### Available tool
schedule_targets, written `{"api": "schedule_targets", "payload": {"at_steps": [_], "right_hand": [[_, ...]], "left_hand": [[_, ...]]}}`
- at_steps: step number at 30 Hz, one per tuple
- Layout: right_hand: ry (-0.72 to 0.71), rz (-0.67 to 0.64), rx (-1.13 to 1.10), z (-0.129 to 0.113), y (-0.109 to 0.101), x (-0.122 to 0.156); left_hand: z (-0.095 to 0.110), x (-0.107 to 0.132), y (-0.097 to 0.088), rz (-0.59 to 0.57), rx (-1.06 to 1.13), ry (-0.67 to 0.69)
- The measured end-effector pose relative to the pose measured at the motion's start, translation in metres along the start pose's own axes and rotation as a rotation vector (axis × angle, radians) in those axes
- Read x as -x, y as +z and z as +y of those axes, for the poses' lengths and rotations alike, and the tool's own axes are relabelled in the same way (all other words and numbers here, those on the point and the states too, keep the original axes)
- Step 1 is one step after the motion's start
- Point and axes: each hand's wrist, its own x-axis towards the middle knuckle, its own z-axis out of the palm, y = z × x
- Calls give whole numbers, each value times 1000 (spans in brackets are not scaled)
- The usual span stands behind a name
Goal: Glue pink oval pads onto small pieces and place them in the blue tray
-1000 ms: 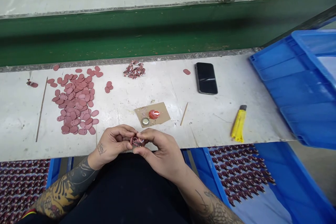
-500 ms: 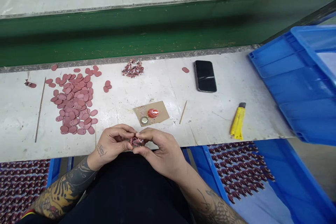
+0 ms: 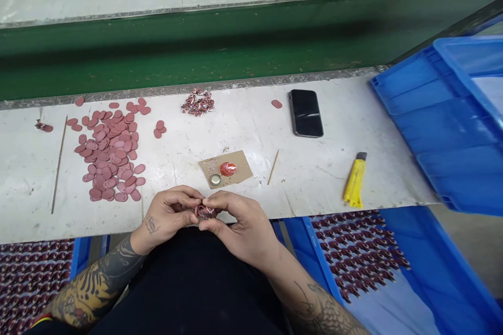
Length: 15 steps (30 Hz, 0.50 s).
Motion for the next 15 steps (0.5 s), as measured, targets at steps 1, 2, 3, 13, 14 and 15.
{"api": "schedule_targets", "payload": {"at_steps": [1,2,3,13,14,15], "right_hand": [[-2,-1,1,0,0,0],[0,-2,5,0,0,0],[4,-6,9,-1,-1,0],[-28,-5,-3,0,-1,0],[-31,-4,-8,0,-1,0],[-33,-3,-13,0,-1,0]], "left_hand": [[0,0,0,1,-1,-4],[1,0,0,3,0,-5],[1,-1,0,3,3,-4],[-1,0,-1,-3,-22,22],[-1,1,-1,0,-27,18],[-1,1,-1,3,-31,13]]}}
